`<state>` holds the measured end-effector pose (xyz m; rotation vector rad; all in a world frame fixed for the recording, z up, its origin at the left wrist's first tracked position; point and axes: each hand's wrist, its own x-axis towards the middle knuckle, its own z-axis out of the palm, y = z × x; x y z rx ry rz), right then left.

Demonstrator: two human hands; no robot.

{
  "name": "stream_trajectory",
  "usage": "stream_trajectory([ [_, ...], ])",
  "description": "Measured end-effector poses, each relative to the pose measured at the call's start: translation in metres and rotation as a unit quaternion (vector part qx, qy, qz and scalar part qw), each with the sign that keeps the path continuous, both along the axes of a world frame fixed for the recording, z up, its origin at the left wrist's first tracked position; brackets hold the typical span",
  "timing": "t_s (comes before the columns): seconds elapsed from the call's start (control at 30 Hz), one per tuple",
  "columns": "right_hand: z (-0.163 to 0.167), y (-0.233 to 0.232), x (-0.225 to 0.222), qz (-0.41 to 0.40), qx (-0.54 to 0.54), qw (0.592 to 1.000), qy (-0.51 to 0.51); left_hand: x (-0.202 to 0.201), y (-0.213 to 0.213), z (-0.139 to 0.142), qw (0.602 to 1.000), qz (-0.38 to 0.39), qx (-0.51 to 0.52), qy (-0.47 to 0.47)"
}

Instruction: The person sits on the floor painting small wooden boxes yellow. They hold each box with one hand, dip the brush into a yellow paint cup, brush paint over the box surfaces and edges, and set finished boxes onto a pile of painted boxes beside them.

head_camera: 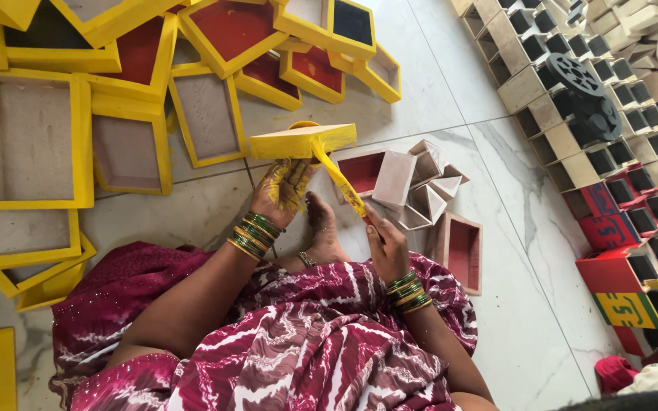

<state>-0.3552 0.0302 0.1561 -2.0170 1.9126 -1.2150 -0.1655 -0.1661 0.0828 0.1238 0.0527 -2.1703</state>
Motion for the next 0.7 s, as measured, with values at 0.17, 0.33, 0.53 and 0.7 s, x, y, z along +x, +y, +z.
stream_trajectory([
  [0.17,-0.007,-0.002,-0.027,-0.121,0.08,0.988,0.057,-0.001,0.0,-0.003,1.0,-0.003,0.019,0.002],
  [0.33,-0.018,-0.015,-0.046,-0.221,0.098,0.965,0.101,0.002,-0.002,-0.005,1.0,0.0,0.022,0.002],
  [0.53,-0.016,-0.02,-0.015,-0.243,0.227,0.943,0.001,0.006,-0.003,-0.004,1.0,-0.005,0.021,0.007],
  [0.7,-0.003,-0.003,0.011,-0.039,-0.002,0.998,0.051,0.009,-0.003,-0.002,1.0,-0.004,0.007,-0.012],
])
